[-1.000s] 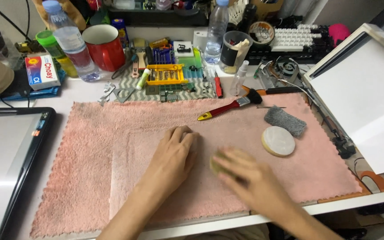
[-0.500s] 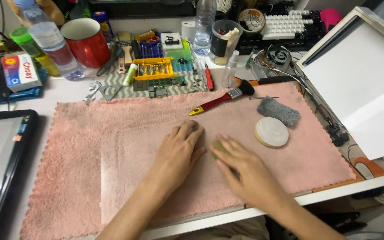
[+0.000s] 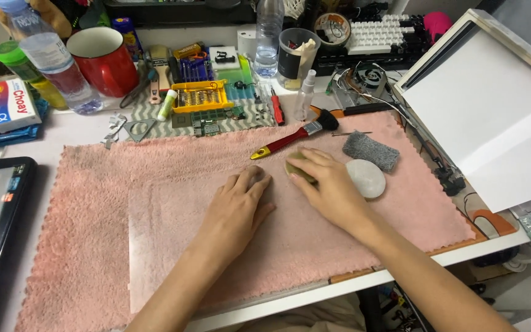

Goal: The person cleans a rectangular surface on a pink towel using a brush, then scrubs with a green sponge, a dark sponge, and a white pad. The person repeatedly wipes the same area with each tool in sequence.

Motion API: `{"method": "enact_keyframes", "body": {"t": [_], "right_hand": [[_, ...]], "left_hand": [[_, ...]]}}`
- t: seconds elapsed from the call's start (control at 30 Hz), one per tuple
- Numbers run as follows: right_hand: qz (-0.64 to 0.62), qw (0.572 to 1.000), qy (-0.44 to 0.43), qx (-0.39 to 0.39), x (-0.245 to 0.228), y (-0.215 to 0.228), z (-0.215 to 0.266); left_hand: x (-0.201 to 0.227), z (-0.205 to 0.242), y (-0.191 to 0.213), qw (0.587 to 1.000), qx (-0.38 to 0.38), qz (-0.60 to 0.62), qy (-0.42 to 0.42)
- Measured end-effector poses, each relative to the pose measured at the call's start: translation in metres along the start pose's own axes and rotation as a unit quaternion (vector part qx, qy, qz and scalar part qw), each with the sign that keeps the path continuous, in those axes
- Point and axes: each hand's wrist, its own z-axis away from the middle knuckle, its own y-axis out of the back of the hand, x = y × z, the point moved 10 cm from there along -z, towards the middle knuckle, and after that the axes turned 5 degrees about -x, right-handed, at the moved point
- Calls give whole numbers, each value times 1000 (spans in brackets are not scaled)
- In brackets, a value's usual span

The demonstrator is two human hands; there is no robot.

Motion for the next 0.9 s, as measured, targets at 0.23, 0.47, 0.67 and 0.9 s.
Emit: {"method": "enact_keyframes", "body": {"t": [0.23, 0.47, 0.67, 0.9], "right_hand": [[0, 997, -60, -47, -42, 12, 63], [-38, 998, 37, -35, -61, 26, 110], [-110, 989, 86, -47, -108, 2, 64], [-197, 928, 271, -164, -250, -93, 43]], "left_hand": [[-3, -1, -7, 1000, -1, -9, 1], [-8, 3, 7, 987, 119, 74, -77], [-50, 75, 102, 961, 128, 238, -53], [-120, 160, 110, 993, 49, 98, 50]]}}
